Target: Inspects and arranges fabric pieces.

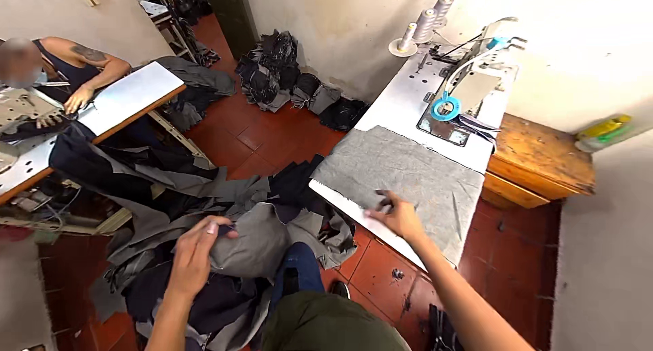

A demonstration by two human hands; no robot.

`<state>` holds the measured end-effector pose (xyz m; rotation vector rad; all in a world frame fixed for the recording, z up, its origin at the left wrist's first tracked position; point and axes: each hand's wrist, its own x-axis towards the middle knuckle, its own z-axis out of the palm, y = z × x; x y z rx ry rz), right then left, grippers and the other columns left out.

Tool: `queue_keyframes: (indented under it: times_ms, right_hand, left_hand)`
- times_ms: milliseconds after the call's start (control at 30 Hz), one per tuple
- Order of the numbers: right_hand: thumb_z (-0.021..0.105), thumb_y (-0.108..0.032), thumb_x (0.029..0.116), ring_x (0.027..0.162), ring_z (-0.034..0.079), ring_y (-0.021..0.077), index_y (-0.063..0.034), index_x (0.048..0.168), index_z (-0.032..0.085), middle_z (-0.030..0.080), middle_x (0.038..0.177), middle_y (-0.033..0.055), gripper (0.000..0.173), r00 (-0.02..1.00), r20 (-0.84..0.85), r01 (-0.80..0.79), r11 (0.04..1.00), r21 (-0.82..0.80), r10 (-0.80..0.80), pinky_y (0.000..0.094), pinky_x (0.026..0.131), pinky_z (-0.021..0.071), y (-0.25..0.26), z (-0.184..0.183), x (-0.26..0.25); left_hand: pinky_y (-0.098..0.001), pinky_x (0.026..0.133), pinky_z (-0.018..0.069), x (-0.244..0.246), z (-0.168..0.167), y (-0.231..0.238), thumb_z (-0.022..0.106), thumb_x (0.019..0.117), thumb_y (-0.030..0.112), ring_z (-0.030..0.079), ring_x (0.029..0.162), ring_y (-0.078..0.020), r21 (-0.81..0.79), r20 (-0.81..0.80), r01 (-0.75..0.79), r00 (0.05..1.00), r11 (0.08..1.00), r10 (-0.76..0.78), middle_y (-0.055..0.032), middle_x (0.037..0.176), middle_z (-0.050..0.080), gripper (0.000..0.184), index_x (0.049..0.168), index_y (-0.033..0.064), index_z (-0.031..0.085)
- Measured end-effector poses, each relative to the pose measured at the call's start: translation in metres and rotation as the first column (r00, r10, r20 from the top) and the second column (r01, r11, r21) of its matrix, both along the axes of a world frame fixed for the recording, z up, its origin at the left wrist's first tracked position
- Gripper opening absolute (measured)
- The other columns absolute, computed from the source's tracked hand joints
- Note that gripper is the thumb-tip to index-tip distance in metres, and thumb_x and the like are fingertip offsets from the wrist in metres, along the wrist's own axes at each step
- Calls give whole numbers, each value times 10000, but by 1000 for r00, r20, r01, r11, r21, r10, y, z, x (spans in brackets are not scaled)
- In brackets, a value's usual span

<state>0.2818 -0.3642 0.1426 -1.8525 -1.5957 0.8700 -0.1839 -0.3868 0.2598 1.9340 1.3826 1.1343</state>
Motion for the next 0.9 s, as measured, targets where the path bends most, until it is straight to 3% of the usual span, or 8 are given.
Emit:
queue_keyframes:
  times_ms: [167, 267, 333, 467, 600, 700, 833, 900]
  right_hand:
    - [877, -530, 733, 840, 664, 100, -73, 1533, 446, 558, 1453, 116, 1017, 833, -423, -270, 929, 252, 356, 306, 695, 587, -71, 62, -154]
    - [755, -363, 924, 764, 691, 96, -59, 1244, 660, 717, 1035, 35, 452, 809, -534, -210, 969, 130, 247, 301, 702, 608, -86, 88, -188]
    - [689, -344, 972, 684, 618, 69, -71, 1020, 708, 666, 786, -4, 278, 894, -408, -188, 982, 31, 184, 294, 684, 533, -101, 107, -191]
    - [683, -260, 983, 627, 589, 88, -79, 938, 726, 644, 719, 0, 191, 981, -139, -99, 970, 220, 132, 319, 612, 517, -134, 169, -180]
    - [678, -182, 970, 584, 557, -56, -137, 923, 719, 644, 707, -112, 77, 995, -19, -82, 912, 402, 98, 135, 533, 469, -176, 246, -171]
    - [689, -224, 951, 680, 576, -124, -133, 980, 738, 674, 802, -137, 107, 981, 194, -80, 859, 506, -23, 86, 627, 488, -203, 290, -164]
    - [693, -244, 965, 683, 557, -124, -115, 1017, 724, 677, 849, -118, 142, 921, 155, 183, 747, 639, -358, 97, 631, 473, -231, 309, -139]
    - [692, -239, 971, 690, 550, -134, -106, 1013, 712, 661, 848, -126, 140, 893, 81, 268, 668, 694, -443, 84, 638, 465, -245, 310, -124]
  left_hand:
    - [-442, 1021, 501, 62, 10, -27, 262, 1103, 387, 682, 1014, -112, -14, -37, 237, 971, 971, -237, 2, 1025, 751, 576, 1057, 72, 742]
    - [-475, 1081, 390, 75, 17, -40, 301, 1099, 419, 626, 1130, -84, -40, -96, 364, 926, 931, -366, 33, 1140, 728, 538, 1074, 138, 759]
    - [-472, 1070, 380, 60, 13, -51, 355, 1067, 508, 579, 1186, -87, -85, -7, 434, 900, 897, -436, 55, 1215, 681, 512, 1138, 211, 765]
    - [-421, 1021, 513, 16, -51, -57, 453, 1043, 529, 602, 1243, -205, -138, 499, 482, 789, 865, -360, -51, 1345, 648, 522, 1288, 127, 680]
    - [-472, 1115, 464, 20, -154, -88, 602, 997, 299, 551, 1330, -276, -529, 333, 502, 864, 684, -377, -167, 1463, 546, 547, 1479, 58, 510]
    - [-408, 1151, 434, 42, -178, -128, 481, 1056, 202, 543, 1349, -224, -552, 435, 592, 805, 588, -403, -177, 1454, 559, 482, 1498, 8, 465]
    - [-355, 1017, 532, 25, -182, -158, 519, 911, 727, 641, 1180, -155, -278, 506, 612, 748, 740, -429, -149, 1316, 654, 930, 1395, -68, 536]
    - [-338, 927, 592, 14, -170, -163, 642, 947, 527, 692, 1058, -141, -195, 336, 553, 814, 810, -474, -136, 1217, 694, 641, 1250, -37, 662]
